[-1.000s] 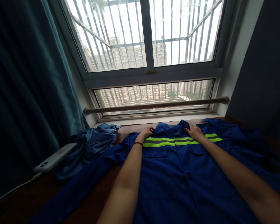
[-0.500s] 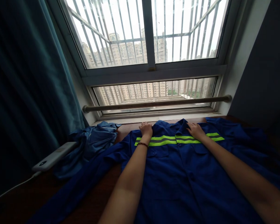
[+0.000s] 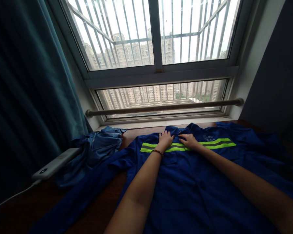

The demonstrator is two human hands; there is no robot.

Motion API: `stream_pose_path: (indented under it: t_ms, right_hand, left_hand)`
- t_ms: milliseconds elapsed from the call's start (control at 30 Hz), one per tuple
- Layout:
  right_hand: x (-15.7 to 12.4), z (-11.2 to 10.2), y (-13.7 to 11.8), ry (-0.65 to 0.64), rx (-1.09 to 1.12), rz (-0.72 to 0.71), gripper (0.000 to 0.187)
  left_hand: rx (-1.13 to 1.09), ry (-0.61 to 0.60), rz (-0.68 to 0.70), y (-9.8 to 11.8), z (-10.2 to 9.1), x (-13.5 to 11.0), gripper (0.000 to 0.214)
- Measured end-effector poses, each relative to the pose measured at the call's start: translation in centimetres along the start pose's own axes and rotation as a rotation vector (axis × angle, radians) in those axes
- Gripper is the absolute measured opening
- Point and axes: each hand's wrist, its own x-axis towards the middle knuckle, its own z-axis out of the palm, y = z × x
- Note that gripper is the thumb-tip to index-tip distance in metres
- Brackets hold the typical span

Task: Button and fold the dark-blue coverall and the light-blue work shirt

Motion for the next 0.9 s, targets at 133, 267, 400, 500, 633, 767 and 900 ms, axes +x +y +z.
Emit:
stream_pose_path:
  t_ms: [133,267,400,500,633,767,900]
  right_hand:
    - [-0.3,0.8,0.3,-0.049,-0.028,-0.111,0.036]
    - [-0.6,0.3,0.0,-0.090,-0.050,-0.168,0.044]
    - [-1.5,-0.3,-1.3,-0.148,-0.109,-0.346,0.045]
    - [-1.9,-0.5,-2.2,-0.184,-0.157,-0.417,0.042]
    - [-1.9,-0.6,-2.4,-0.182,-0.164,-0.441,0.041]
    - [-2.0,-0.8,-2.4,-0.148,-0.147,-0.436,0.039]
    - [-2.1,-0.9,-2.4,-0.123,-0.127,-0.444,0.037]
  left_hand:
    - [-0.014,-0.095,0.024,-0.6,0.3,0.2,0.058]
    - [-0.105,-0.012,-0.005,-0.5,-0.3,0.2,0.053]
    - [-0.272,0.241,-0.059,-0.2,-1.6,-0.1,0.047]
    - [-0.397,0.311,-0.097,0.1,-2.4,-0.3,0.055]
    - [-0.652,0.322,-0.365,0.2,-2.3,-0.1,0.045]
    - [-0.913,0.325,-0.510,-1.3,-2.1,0.9,0.016]
    - [-1.035,0.281,-0.484,-2.8,-2.4,1.8,0.007]
